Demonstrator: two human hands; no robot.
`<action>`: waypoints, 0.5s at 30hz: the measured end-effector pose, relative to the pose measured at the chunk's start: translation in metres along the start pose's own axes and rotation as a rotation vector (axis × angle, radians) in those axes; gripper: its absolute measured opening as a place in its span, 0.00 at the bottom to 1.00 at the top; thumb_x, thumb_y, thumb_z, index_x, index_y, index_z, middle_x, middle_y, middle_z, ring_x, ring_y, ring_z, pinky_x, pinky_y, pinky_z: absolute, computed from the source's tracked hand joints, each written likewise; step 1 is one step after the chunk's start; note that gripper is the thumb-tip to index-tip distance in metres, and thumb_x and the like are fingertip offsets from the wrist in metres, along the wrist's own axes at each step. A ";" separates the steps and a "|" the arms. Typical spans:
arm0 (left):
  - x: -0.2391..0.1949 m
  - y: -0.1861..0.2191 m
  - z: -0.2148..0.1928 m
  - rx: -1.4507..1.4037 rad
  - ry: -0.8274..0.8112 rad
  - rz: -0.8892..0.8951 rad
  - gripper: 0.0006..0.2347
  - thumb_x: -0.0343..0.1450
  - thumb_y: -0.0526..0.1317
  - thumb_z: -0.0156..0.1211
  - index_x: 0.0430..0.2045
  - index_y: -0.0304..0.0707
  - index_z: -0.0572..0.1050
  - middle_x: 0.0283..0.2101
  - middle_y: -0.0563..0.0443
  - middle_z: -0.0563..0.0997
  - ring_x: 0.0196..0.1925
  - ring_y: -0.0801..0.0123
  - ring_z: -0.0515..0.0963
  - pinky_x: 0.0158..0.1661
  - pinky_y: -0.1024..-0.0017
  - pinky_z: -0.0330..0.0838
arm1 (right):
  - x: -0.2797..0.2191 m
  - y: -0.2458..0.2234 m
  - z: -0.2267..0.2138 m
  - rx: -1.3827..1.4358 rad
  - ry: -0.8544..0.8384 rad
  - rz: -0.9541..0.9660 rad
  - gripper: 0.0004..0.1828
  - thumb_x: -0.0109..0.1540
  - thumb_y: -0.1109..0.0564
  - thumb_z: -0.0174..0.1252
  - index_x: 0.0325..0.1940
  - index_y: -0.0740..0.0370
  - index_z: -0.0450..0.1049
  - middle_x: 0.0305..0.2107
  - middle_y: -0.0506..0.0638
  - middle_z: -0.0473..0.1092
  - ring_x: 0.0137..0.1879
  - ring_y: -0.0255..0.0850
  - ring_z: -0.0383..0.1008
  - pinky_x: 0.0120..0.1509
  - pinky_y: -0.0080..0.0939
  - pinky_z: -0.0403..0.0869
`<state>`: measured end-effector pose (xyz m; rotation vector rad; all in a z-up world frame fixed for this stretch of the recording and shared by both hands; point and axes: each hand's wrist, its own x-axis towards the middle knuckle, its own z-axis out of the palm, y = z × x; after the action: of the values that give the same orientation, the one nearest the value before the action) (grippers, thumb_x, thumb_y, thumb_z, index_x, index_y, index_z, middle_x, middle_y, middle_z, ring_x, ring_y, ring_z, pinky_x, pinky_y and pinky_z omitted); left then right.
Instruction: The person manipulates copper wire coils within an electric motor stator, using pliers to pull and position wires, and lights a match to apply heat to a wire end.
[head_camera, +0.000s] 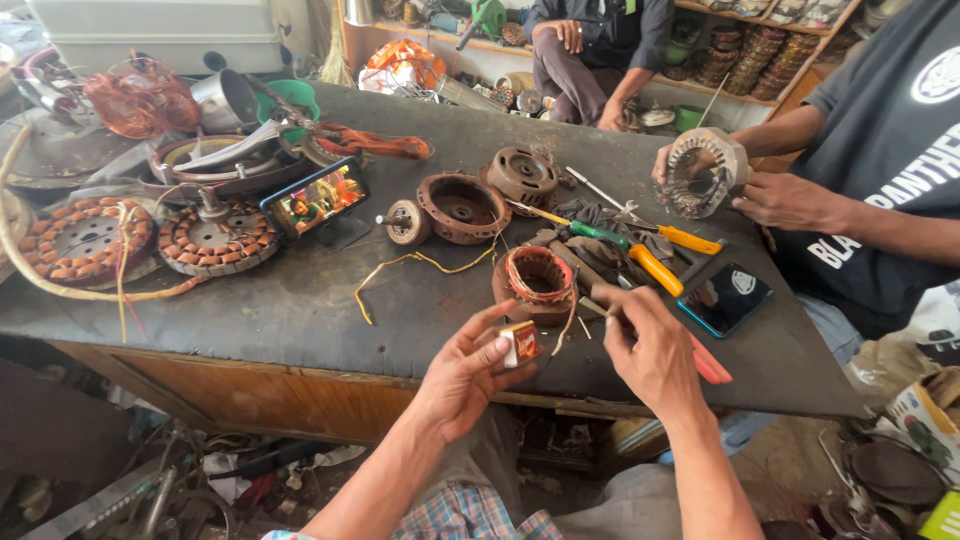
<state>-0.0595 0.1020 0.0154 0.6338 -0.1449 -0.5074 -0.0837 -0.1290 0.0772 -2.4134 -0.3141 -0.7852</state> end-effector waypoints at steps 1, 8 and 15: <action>0.003 0.000 0.000 0.013 -0.017 0.022 0.23 0.69 0.37 0.62 0.61 0.42 0.69 0.52 0.48 0.81 0.52 0.65 0.82 0.51 0.61 0.79 | -0.001 0.005 0.001 0.023 0.021 0.019 0.13 0.60 0.67 0.57 0.49 0.63 0.76 0.33 0.54 0.71 0.34 0.44 0.76 0.37 0.40 0.73; 0.022 -0.005 0.000 0.297 0.080 0.208 0.20 0.73 0.38 0.58 0.63 0.42 0.71 0.53 0.56 0.79 0.44 0.74 0.77 0.44 0.70 0.74 | 0.013 0.045 0.036 0.405 0.147 0.216 0.10 0.66 0.64 0.53 0.53 0.62 0.70 0.32 0.49 0.74 0.37 0.36 0.75 0.43 0.35 0.75; 0.034 -0.015 0.000 0.461 0.133 0.280 0.17 0.76 0.43 0.49 0.58 0.42 0.75 0.51 0.59 0.80 0.45 0.81 0.73 0.42 0.77 0.68 | 0.045 0.021 0.017 -0.191 0.057 -0.408 0.16 0.55 0.65 0.63 0.47 0.59 0.81 0.42 0.48 0.77 0.50 0.45 0.75 0.54 0.43 0.75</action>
<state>-0.0359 0.0748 0.0052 1.0770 -0.2243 -0.1566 -0.0318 -0.1340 0.0833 -2.5312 -0.7559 -1.1031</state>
